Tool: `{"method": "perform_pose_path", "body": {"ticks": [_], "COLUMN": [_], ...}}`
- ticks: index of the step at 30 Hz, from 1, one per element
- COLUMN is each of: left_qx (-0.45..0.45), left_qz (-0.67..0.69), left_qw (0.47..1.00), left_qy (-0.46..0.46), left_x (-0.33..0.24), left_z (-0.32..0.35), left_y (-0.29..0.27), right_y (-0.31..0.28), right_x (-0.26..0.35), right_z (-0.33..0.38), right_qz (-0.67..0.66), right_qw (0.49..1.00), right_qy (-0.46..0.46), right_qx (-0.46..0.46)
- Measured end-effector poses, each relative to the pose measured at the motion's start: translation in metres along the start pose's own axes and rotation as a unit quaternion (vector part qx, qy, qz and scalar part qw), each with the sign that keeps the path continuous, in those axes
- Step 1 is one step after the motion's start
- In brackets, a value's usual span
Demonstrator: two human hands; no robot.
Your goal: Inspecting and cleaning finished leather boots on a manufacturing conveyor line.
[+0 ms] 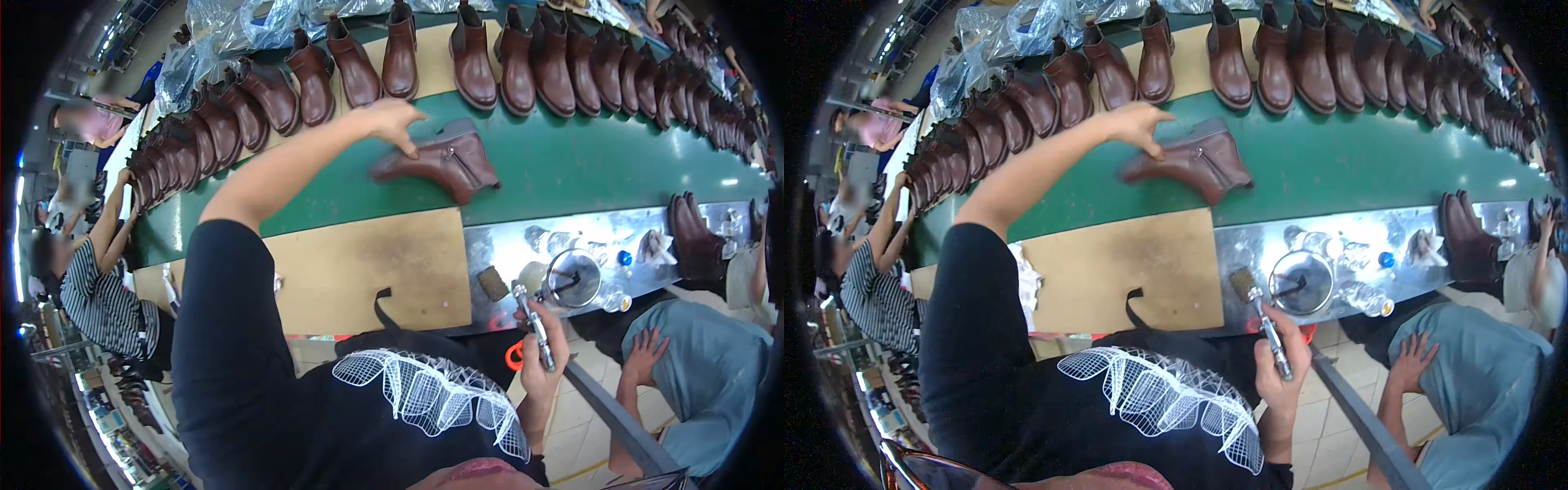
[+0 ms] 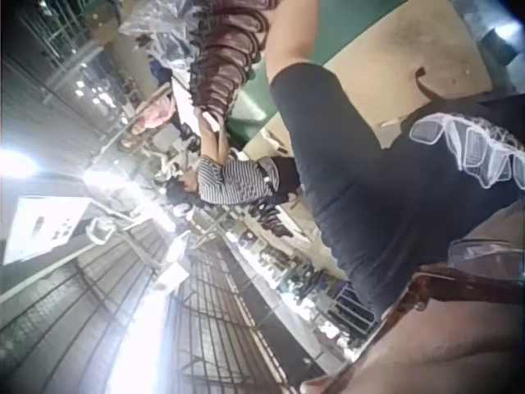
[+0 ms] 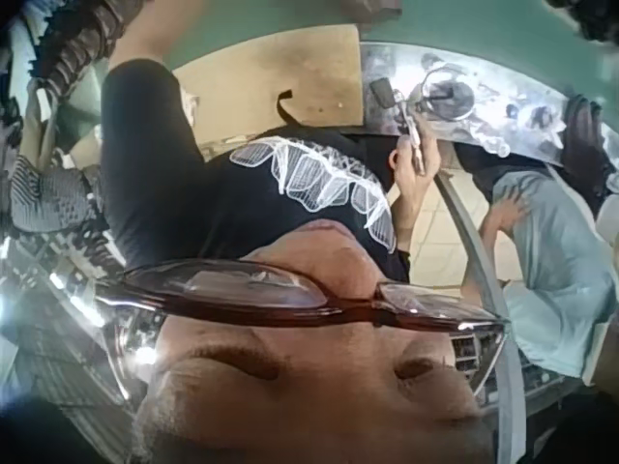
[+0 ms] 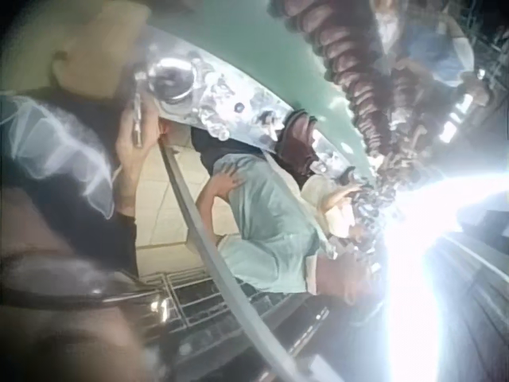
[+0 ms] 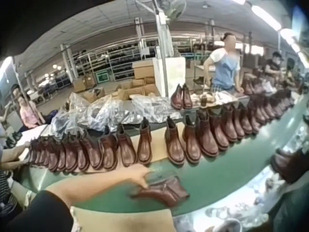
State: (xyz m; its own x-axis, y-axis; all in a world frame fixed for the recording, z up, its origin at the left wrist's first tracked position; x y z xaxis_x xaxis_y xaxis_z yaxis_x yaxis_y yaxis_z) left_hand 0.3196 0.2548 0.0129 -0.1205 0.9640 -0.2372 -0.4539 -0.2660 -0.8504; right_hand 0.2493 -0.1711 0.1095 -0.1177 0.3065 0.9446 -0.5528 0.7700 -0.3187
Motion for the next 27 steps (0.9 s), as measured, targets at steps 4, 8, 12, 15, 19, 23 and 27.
{"method": "perform_pose_path", "body": {"ticks": [4, 8, 12, 15, 19, 23, 27], "left_qx": [0.009, -0.034, -0.061, 0.033, 0.093, 0.038, -0.037], "left_qz": [0.359, 0.567, 0.612, 0.657, 0.852, 0.943, 0.914], "left_qw": [0.920, 0.798, 0.763, 0.720, 0.499, 0.325, 0.364], "left_qy": [-0.157, -0.201, -0.199, -0.222, -0.129, 0.057, 0.176], "left_x": [0.052, 0.013, -0.009, -0.007, -0.054, -0.122, -0.151], "left_z": [0.038, 0.071, 0.055, 0.041, 0.046, 0.094, 0.139], "left_y": [0.114, 0.139, 0.132, 0.155, 0.134, 0.100, 0.115], "right_y": [0.007, 0.006, 0.005, 0.008, -0.001, -0.020, -0.029], "right_x": [0.014, 0.015, 0.014, 0.021, 0.030, 0.053, 0.078], "right_z": [-0.001, 0.013, 0.029, 0.039, 0.053, 0.063, 0.072], "right_qz": [-0.006, 0.001, -0.005, 0.049, 0.065, 0.047, 0.004], "right_qw": [1.000, 0.999, 0.999, 0.997, 0.995, 0.990, 0.986], "right_qy": [-0.022, -0.037, -0.031, -0.053, -0.069, -0.122, -0.156], "right_qx": [0.007, 0.021, -0.006, 0.022, 0.011, -0.058, -0.055]}}
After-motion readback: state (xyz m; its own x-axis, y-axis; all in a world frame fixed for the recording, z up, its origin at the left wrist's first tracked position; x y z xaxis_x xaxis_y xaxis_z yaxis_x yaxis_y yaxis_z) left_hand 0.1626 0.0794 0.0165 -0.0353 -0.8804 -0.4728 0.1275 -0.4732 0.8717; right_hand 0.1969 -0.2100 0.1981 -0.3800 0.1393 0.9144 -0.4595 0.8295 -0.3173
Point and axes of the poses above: each hand's wrist, its own z-axis away from the middle knuckle, its own y-axis out of the palm, x = y × z, the point moved 8 cm from there along -z, towards the middle knuckle, and after that the axes turned 7 degrees about z, right-handed, at the moved point
